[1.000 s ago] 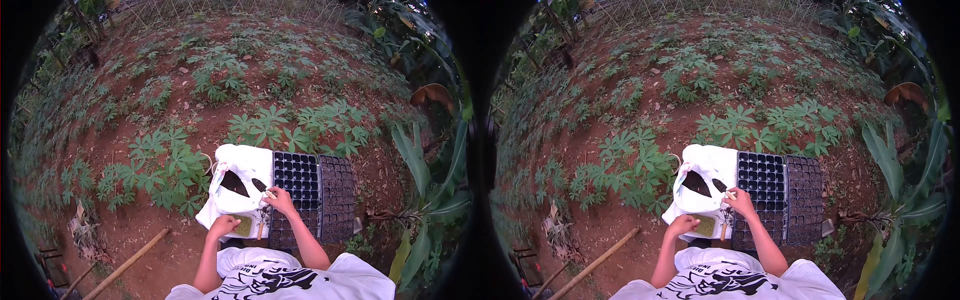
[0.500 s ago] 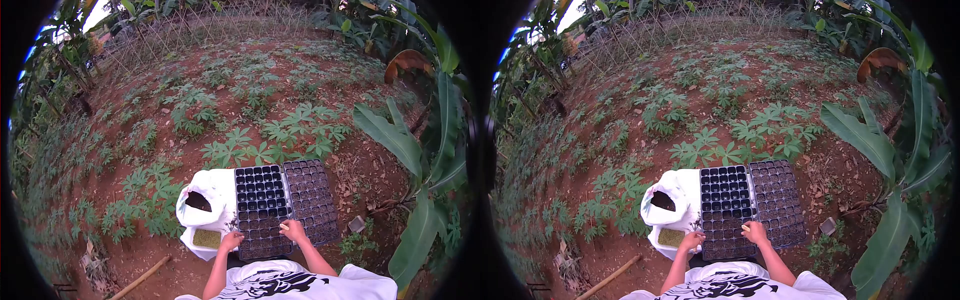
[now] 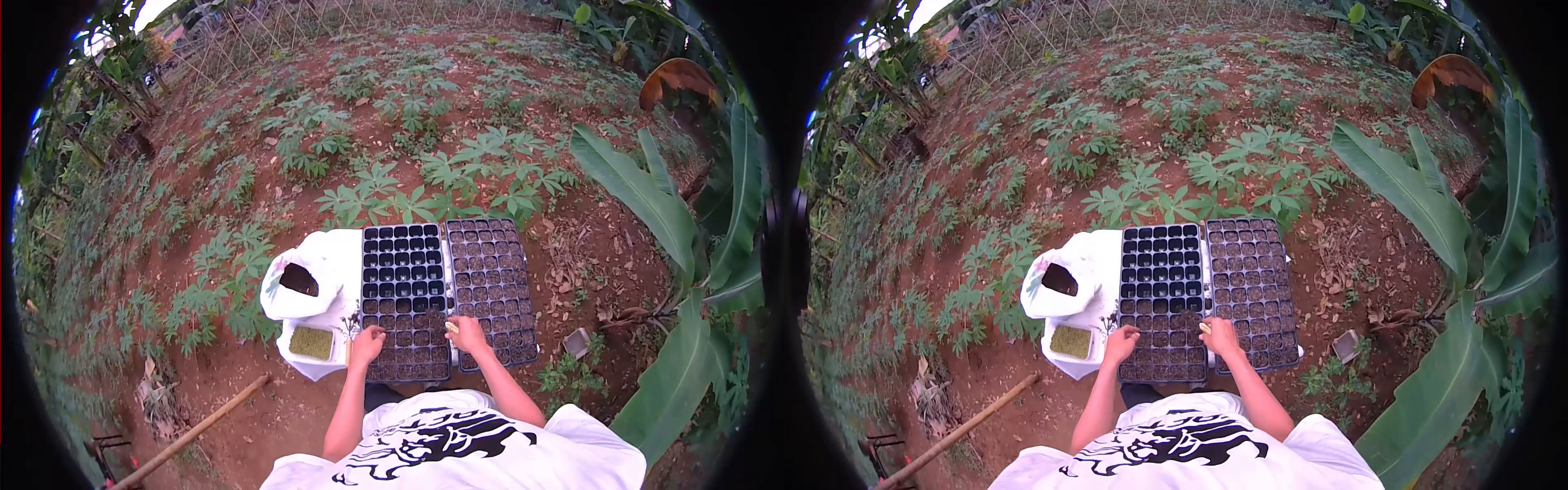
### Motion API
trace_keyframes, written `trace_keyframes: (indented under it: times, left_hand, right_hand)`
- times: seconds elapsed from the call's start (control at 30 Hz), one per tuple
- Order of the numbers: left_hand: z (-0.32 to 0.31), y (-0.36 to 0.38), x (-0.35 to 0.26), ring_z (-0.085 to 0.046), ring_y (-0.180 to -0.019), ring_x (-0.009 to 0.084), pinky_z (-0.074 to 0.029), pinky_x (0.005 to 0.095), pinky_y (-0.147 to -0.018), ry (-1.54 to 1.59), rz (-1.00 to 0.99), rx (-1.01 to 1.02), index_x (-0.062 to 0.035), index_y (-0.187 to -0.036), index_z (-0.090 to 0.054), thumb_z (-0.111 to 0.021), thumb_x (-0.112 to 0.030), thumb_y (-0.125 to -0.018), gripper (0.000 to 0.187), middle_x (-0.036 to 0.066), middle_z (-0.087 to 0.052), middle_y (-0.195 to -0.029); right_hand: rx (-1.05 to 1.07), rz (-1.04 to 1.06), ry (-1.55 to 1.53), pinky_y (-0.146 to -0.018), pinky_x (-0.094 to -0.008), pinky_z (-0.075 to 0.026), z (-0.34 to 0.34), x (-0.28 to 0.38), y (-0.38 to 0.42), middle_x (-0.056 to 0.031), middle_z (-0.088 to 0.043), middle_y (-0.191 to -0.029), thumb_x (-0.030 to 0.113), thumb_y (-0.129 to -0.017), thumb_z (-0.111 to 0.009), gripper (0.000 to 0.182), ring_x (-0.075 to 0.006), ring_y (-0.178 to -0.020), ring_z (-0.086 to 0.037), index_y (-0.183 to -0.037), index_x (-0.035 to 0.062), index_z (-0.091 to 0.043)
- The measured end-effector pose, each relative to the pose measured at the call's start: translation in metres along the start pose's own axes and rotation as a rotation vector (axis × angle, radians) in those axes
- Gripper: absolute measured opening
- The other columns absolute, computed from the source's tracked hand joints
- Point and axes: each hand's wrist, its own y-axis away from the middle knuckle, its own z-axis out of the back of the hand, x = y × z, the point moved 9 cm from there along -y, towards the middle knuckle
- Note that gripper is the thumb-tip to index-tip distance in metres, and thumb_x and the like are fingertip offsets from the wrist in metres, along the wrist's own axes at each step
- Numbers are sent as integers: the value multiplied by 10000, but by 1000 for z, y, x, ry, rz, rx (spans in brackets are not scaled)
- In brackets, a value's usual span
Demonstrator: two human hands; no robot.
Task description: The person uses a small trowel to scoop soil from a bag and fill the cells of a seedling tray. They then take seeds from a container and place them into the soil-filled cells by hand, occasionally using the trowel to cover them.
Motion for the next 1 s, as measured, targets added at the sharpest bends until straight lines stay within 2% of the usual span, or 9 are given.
trace_keyframes:
  times: [0.13,0.2,0.3,0.47,0.63,0.73,0.8,0.87,1.0]
  left_hand:
    - [-8,-5,-28,-616,-1113,342,-493,433,-958,-193,-171,-45,-82,-1203,-671,-644,-182,-857,362,165,-644,-1226]
    - [-20,-9,-31,-539,-1238,325,-468,431,-1001,-330,-187,-17,-105,-1278,-631,-642,-182,-855,431,129,-565,-1370]
    - [-36,-13,-34,-478,-1319,304,-443,451,-1033,-474,-285,-40,-118,-1349,-587,-629,-186,-850,506,85,-527,-1437]
    - [-57,-15,-25,-427,-1387,277,-370,474,-1099,-642,-260,9,-121,-1428,-523,-600,-211,-853,587,45,-464,-1519]
    - [-61,-24,-24,-408,-1405,283,-350,489,-1118,-719,-289,27,-119,-1476,-457,-619,-247,-854,655,46,-413,-1557]
    - [-61,-29,-27,-399,-1414,278,-347,497,-1117,-719,-276,63,-121,-1491,-432,-623,-254,-855,678,45,-404,-1565]
    - [-59,-29,-28,-399,-1416,271,-335,503,-1126,-687,-264,56,-119,-1485,-444,-621,-249,-847,675,40,-408,-1564]
    - [-57,-32,-32,-398,-1417,267,-329,507,-1130,-676,-260,51,-116,-1486,-444,-621,-248,-843,680,39,-410,-1564]
    - [-59,-37,-33,-393,-1422,266,-324,509,-1132,-690,-269,52,-115,-1495,-430,-623,-254,-842,695,42,-408,-1565]
  right_hand:
    - [-1,-16,8,-887,-468,-543,-12,12,-8,-231,-713,-1026,172,-795,-777,394,-394,-970,-689,-1169,75,-699]
    - [-21,-11,-9,-862,-480,-550,-20,14,-12,-231,-718,-987,179,-814,-758,381,-400,-933,-693,-1171,72,-679]
    - [-11,14,-5,-808,-503,-550,-35,16,-17,-215,-715,-895,198,-833,-742,315,-404,-874,-693,-1104,62,-653]
    - [29,101,7,-799,-499,-547,-44,31,-24,-173,-718,-945,195,-857,-708,230,-393,-900,-687,-1050,80,-659]
    - [34,132,87,-821,-452,-541,-51,29,-54,-101,-687,-978,282,-840,-753,259,-313,-962,-670,-1059,145,-741]
    - [89,133,121,-833,-456,-545,-52,25,-70,-107,-706,-1032,293,-830,-763,269,-315,-994,-677,-1070,174,-755]
    - [118,148,116,-868,-442,-542,-52,26,-76,-102,-734,-1006,323,-825,-772,302,-308,-977,-693,-1103,208,-758]
    - [169,60,74,-877,-436,-541,-50,23,-76,-104,-744,-1000,322,-831,-768,301,-311,-969,-699,-1111,211,-758]
    - [186,42,40,-884,-443,-540,-50,20,-76,-121,-742,-1016,337,-844,-753,296,-319,-983,-698,-1114,215,-759]
